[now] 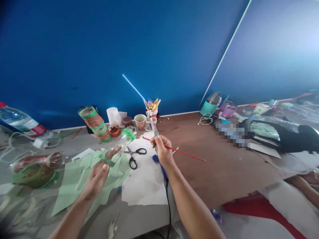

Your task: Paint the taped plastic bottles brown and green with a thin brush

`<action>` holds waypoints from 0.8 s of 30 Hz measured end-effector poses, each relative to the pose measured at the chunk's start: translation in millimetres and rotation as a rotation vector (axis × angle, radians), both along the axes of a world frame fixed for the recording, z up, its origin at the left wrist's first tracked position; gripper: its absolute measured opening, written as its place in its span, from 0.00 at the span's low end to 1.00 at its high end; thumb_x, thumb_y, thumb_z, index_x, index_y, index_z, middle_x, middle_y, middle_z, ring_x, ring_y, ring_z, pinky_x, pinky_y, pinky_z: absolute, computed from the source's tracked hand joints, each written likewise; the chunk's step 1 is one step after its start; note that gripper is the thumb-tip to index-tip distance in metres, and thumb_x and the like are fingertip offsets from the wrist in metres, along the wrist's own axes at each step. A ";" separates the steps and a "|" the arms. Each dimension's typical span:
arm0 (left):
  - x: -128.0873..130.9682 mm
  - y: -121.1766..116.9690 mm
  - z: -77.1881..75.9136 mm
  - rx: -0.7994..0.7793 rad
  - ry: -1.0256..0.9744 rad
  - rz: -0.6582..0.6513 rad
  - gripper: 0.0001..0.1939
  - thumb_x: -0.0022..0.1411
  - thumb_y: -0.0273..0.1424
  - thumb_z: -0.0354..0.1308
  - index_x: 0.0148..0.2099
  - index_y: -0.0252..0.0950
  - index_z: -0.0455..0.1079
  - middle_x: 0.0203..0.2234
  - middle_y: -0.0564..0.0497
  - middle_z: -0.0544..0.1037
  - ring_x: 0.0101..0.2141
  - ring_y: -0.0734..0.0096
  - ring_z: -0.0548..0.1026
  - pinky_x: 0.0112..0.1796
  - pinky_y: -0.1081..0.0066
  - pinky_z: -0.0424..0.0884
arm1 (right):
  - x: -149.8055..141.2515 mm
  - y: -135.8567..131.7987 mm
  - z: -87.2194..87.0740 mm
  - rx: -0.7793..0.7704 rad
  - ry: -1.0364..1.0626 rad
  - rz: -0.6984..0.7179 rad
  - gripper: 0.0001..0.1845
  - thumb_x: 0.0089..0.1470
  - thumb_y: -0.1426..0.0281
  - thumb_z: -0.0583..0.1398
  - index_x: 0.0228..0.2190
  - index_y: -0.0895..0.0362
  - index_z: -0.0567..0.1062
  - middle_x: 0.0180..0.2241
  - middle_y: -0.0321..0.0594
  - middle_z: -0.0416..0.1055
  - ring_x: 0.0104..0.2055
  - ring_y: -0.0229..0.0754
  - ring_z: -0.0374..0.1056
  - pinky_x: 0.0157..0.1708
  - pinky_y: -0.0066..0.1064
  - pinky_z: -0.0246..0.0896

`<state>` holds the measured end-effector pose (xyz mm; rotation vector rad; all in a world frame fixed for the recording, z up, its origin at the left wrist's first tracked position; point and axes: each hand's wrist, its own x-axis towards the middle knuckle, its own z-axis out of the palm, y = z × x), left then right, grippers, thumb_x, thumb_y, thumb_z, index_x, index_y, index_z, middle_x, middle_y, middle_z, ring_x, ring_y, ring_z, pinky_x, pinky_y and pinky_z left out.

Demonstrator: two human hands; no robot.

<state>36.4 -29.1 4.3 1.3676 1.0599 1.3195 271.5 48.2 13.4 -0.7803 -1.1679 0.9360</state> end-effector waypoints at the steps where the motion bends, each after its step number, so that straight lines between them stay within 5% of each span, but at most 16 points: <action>1: -0.4 1.1 -1.3 0.003 -0.035 0.000 0.30 0.60 0.51 0.55 0.57 0.37 0.71 0.56 0.39 0.73 0.62 0.48 0.61 0.62 0.51 0.53 | -0.3 -0.1 0.1 0.004 0.005 0.008 0.24 0.58 0.53 0.57 0.19 0.56 0.73 0.17 0.34 0.64 0.21 0.36 0.59 0.25 0.31 0.56; 9: 7.8 5.2 14.2 0.036 -0.309 0.010 0.24 0.61 0.49 0.56 0.49 0.38 0.77 0.52 0.44 0.77 0.62 0.52 0.63 0.63 0.54 0.51 | -1.1 0.4 1.9 -0.032 -0.010 -0.005 0.24 0.57 0.53 0.58 0.18 0.56 0.73 0.16 0.34 0.63 0.19 0.35 0.57 0.22 0.30 0.53; 24: 1.7 6.9 21.9 -0.211 -0.627 0.079 0.26 0.58 0.52 0.56 0.43 0.35 0.79 0.46 0.44 0.81 0.57 0.55 0.69 0.63 0.58 0.54 | -0.2 1.0 -0.4 -0.004 0.014 0.023 0.24 0.58 0.54 0.57 0.19 0.56 0.73 0.17 0.34 0.64 0.21 0.36 0.58 0.26 0.30 0.54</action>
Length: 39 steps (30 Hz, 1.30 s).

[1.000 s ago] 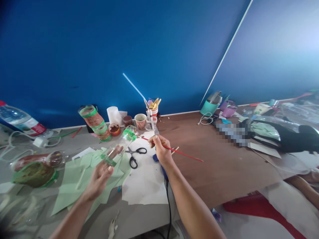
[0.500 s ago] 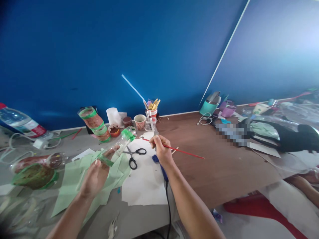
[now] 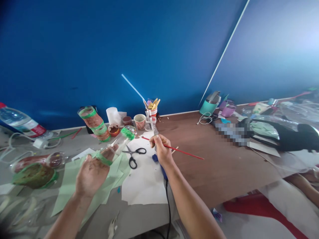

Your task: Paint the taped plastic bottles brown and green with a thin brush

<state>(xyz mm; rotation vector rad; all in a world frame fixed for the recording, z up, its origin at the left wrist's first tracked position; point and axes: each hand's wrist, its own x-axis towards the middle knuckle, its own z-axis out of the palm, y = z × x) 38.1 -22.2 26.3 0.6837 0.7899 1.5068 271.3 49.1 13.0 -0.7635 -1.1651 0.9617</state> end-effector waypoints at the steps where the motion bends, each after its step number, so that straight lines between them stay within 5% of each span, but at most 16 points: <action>1: -0.3 0.4 0.6 -0.014 -0.022 -0.005 0.26 0.57 0.51 0.57 0.43 0.34 0.79 0.46 0.43 0.81 0.57 0.55 0.70 0.63 0.59 0.55 | -0.3 -0.3 0.8 -0.011 -0.010 0.005 0.24 0.58 0.53 0.57 0.20 0.57 0.73 0.17 0.34 0.64 0.21 0.35 0.58 0.25 0.30 0.54; 8: -3.2 1.5 4.9 -0.078 -0.169 -0.002 0.27 0.61 0.48 0.53 0.41 0.29 0.79 0.46 0.38 0.80 0.56 0.57 0.72 0.58 0.68 0.64 | -0.9 1.0 1.5 -0.038 0.008 -0.030 0.25 0.57 0.53 0.58 0.18 0.57 0.72 0.15 0.33 0.62 0.20 0.34 0.56 0.24 0.29 0.53; 13: -3.6 1.5 7.9 -0.119 -0.261 -0.017 0.30 0.67 0.46 0.44 0.41 0.27 0.79 0.46 0.37 0.80 0.54 0.58 0.74 0.53 0.67 0.70 | -1.6 0.9 0.4 -0.036 -0.003 0.010 0.24 0.57 0.53 0.58 0.19 0.57 0.72 0.16 0.33 0.64 0.19 0.34 0.56 0.24 0.29 0.53; 22: -6.1 3.5 12.0 -0.214 -0.398 -0.002 0.33 0.67 0.47 0.42 0.44 0.23 0.77 0.46 0.33 0.79 0.50 0.55 0.76 0.49 0.65 0.74 | -1.9 -0.7 2.7 -0.028 -0.031 0.012 0.24 0.57 0.54 0.58 0.18 0.57 0.72 0.16 0.34 0.64 0.19 0.34 0.57 0.23 0.29 0.54; 33: -10.5 5.1 9.6 -0.166 -0.427 -0.055 0.33 0.68 0.46 0.40 0.44 0.23 0.77 0.45 0.34 0.80 0.49 0.56 0.78 0.50 0.64 0.73 | 0.7 2.1 4.0 0.064 0.176 0.041 0.17 0.55 0.58 0.60 0.24 0.57 0.78 0.18 0.36 0.68 0.22 0.37 0.62 0.26 0.30 0.56; 39: -9.7 1.8 2.5 -0.087 -0.250 -0.135 0.31 0.66 0.49 0.45 0.44 0.27 0.78 0.47 0.37 0.80 0.53 0.55 0.74 0.60 0.61 0.61 | 1.1 5.0 -3.6 0.118 0.142 0.036 0.15 0.58 0.60 0.58 0.33 0.57 0.79 0.26 0.40 0.74 0.29 0.41 0.67 0.31 0.34 0.61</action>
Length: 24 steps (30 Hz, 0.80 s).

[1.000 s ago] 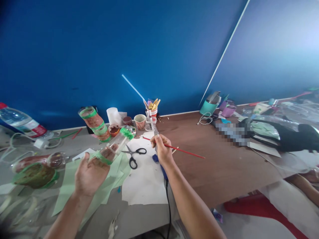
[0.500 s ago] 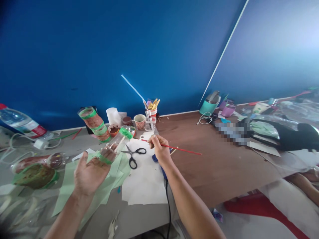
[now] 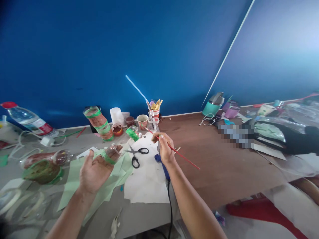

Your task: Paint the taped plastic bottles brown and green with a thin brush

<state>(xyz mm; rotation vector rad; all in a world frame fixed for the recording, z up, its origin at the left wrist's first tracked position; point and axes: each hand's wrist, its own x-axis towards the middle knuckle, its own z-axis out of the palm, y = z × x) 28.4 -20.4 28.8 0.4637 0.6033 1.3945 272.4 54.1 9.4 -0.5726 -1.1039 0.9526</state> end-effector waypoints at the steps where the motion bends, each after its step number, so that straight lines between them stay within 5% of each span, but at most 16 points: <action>1: 0.9 -1.1 -0.6 0.026 0.034 -0.027 0.31 0.65 0.50 0.47 0.45 0.27 0.78 0.47 0.37 0.79 0.54 0.54 0.73 0.61 0.61 0.59 | 0.4 1.0 -2.4 -0.003 -0.017 -0.019 0.15 0.58 0.60 0.58 0.34 0.57 0.79 0.27 0.40 0.74 0.30 0.42 0.68 0.32 0.34 0.62; 5: 4.2 -5.2 -1.1 0.119 0.154 -0.148 0.33 0.58 0.55 0.55 0.46 0.28 0.78 0.49 0.36 0.78 0.55 0.50 0.72 0.62 0.57 0.55 | 1.3 5.5 -10.8 -0.045 -0.057 -0.079 0.15 0.58 0.59 0.58 0.39 0.55 0.78 0.32 0.40 0.77 0.34 0.43 0.71 0.39 0.36 0.65; 11: 7.9 -9.1 -0.4 0.220 0.270 -0.253 0.35 0.58 0.58 0.54 0.47 0.30 0.78 0.47 0.37 0.80 0.56 0.44 0.70 0.62 0.53 0.54 | -0.5 6.4 -14.0 -0.060 -0.133 -0.043 0.21 0.57 0.54 0.58 0.43 0.56 0.77 0.38 0.45 0.78 0.40 0.47 0.73 0.45 0.41 0.66; 16: 13.8 -8.2 -9.7 0.277 0.389 -0.105 0.33 0.57 0.57 0.55 0.47 0.32 0.78 0.50 0.38 0.78 0.62 0.45 0.62 0.62 0.55 0.54 | -0.6 -6.0 0.7 0.025 -0.030 -0.095 0.18 0.57 0.56 0.59 0.41 0.55 0.78 0.36 0.44 0.77 0.38 0.46 0.71 0.42 0.39 0.64; 19: 12.0 -7.5 -22.5 0.297 0.466 0.008 0.25 0.56 0.49 0.63 0.48 0.36 0.78 0.54 0.41 0.75 0.66 0.47 0.53 0.64 0.56 0.47 | -1.9 -18.5 11.5 0.036 0.001 0.100 0.15 0.59 0.59 0.57 0.34 0.55 0.80 0.28 0.42 0.75 0.31 0.43 0.69 0.33 0.35 0.62; 24: 4.6 -12.2 -38.5 0.371 0.742 0.071 0.32 0.55 0.50 0.63 0.57 0.38 0.72 0.60 0.41 0.69 0.67 0.47 0.46 0.65 0.57 0.37 | -6.6 -36.2 18.7 0.041 -0.262 0.403 0.11 0.59 0.65 0.58 0.34 0.55 0.80 0.27 0.41 0.74 0.31 0.43 0.67 0.33 0.35 0.60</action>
